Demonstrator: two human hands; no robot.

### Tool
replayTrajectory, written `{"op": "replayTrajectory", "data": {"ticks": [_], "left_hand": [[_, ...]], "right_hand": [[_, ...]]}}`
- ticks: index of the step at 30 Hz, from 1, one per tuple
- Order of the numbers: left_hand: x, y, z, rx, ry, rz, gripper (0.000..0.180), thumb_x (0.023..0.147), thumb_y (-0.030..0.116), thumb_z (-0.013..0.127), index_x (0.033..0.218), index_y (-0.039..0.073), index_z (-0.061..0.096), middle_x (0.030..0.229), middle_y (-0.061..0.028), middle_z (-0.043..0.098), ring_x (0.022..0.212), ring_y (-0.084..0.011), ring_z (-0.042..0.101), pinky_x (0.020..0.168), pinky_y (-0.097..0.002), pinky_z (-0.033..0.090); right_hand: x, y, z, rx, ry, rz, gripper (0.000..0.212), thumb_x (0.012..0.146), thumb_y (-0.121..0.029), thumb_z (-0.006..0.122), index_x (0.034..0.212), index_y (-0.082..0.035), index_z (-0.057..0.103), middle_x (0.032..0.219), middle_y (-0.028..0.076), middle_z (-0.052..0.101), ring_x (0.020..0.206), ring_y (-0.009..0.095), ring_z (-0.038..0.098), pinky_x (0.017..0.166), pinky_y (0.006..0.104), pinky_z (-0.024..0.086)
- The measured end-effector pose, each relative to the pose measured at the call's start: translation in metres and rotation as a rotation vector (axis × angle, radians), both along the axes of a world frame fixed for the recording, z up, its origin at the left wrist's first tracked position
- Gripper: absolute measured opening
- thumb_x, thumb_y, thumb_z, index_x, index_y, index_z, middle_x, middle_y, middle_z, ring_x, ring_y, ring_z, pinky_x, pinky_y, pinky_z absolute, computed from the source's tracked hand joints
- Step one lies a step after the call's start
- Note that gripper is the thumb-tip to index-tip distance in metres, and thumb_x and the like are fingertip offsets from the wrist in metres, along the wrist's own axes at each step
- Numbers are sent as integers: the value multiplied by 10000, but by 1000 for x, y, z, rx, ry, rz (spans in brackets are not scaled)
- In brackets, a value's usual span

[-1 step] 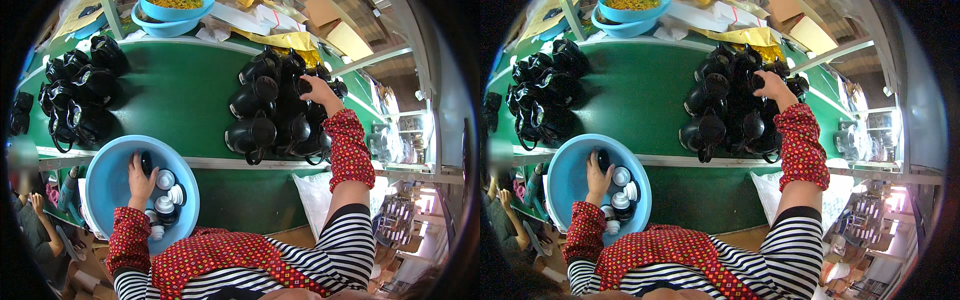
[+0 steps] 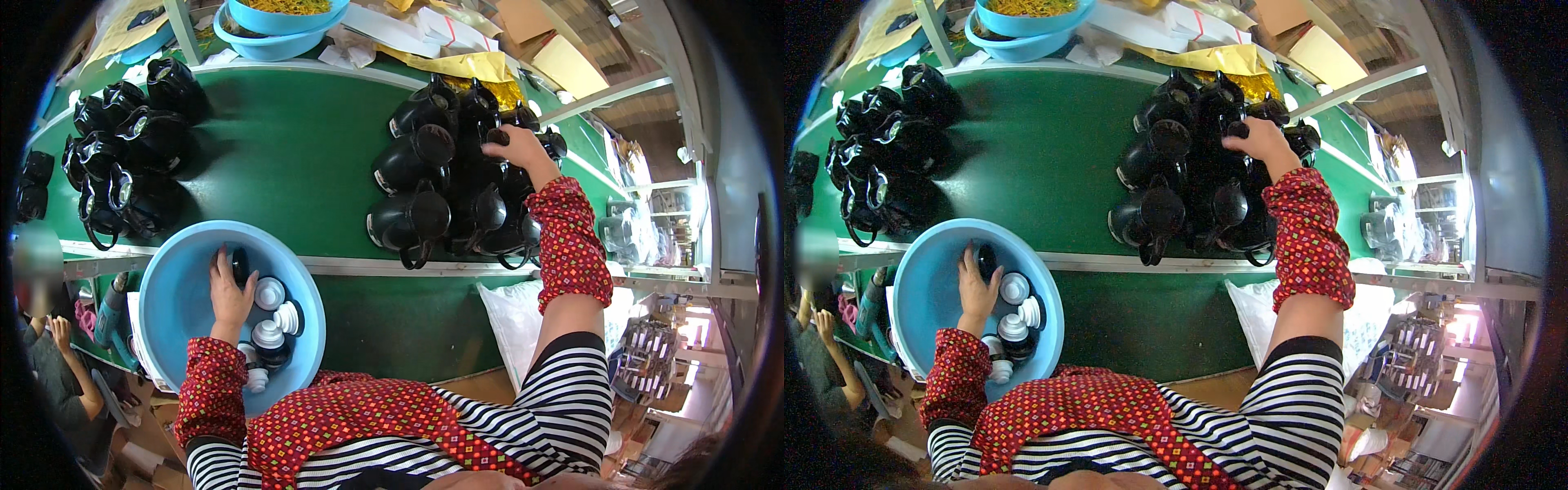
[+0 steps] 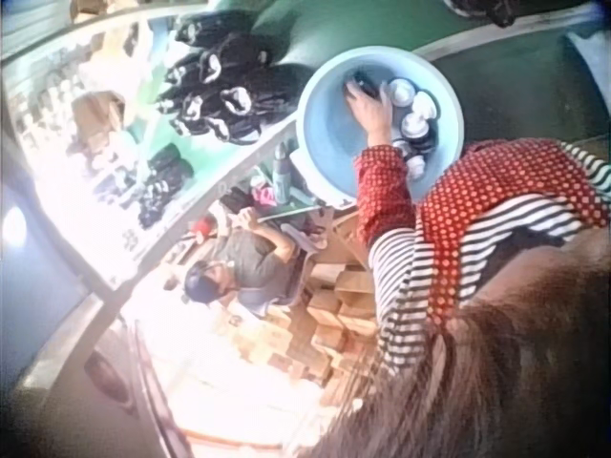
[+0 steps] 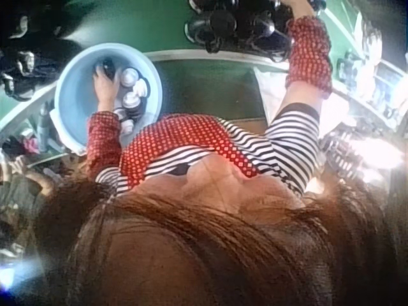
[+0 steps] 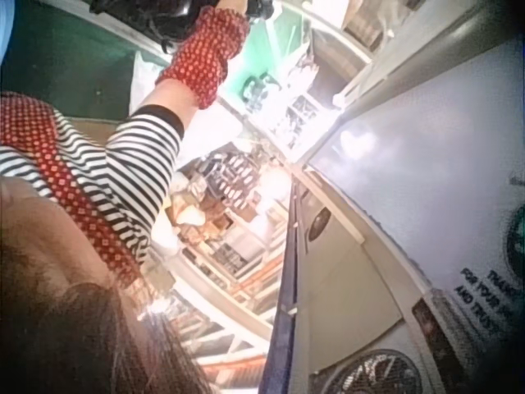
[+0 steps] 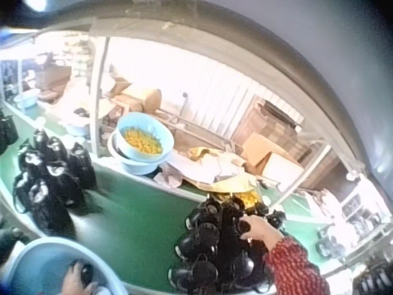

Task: The person picks white lids from a blue basin and screws them onto black kettles arranged on a green workbench. They handle the kettles one at a time, placing each finished unit back on the bench. Another worker is visible nearby performing a similar task.

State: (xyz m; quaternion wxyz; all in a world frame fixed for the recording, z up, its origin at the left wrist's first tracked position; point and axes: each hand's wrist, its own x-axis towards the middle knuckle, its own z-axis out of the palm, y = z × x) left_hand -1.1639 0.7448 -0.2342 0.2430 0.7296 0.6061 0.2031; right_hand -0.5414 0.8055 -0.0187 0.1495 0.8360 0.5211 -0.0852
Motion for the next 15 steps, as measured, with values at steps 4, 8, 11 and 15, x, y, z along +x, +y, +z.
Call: {"op": "replayTrajectory", "data": {"ticks": [4, 8, 11, 15], "left_hand": [[12, -9, -3, -94, 6, 74, 841, 873, 166, 768, 1552, 27, 292, 1485, -294, 415, 1317, -487, 481, 1117, -500, 428], [31, -27, 6, -142, -103, 172, 770, 898, 127, 716, 1543, 41, 304, 1465, -288, 432, 1301, -489, 499, 1104, -510, 435], [24, -42, 1, -114, -83, 204, 736, 902, 92, 684, 1541, 72, 320, 1450, -277, 446, 1286, -485, 516, 1086, -517, 448], [30, -48, 1, -112, -140, 173, 705, 884, 18, 665, 1521, 109, 378, 1433, -271, 466, 1233, -485, 566, 1044, -512, 488]], "right_hand": [[-18, 0, 5, 62, -133, -250, 917, 921, -799, 436, 1111, 50, 726, 1087, 270, 722, 1070, 416, 692, 958, 480, 533], [28, -26, -18, 365, 47, 298, 854, 932, -738, 499, 1242, 39, 671, 1162, 289, 699, 1122, 422, 672, 990, 473, 515], [-6, -8, -2, 64, 72, 81, 801, 923, -676, 580, 1351, 0, 611, 1182, 298, 688, 1142, 420, 661, 1008, 468, 504], [-11, -2, 3, 96, -78, -145, 852, 862, -606, 706, 1513, -115, 460, 1187, 298, 681, 1145, 402, 658, 1021, 456, 499]]}}
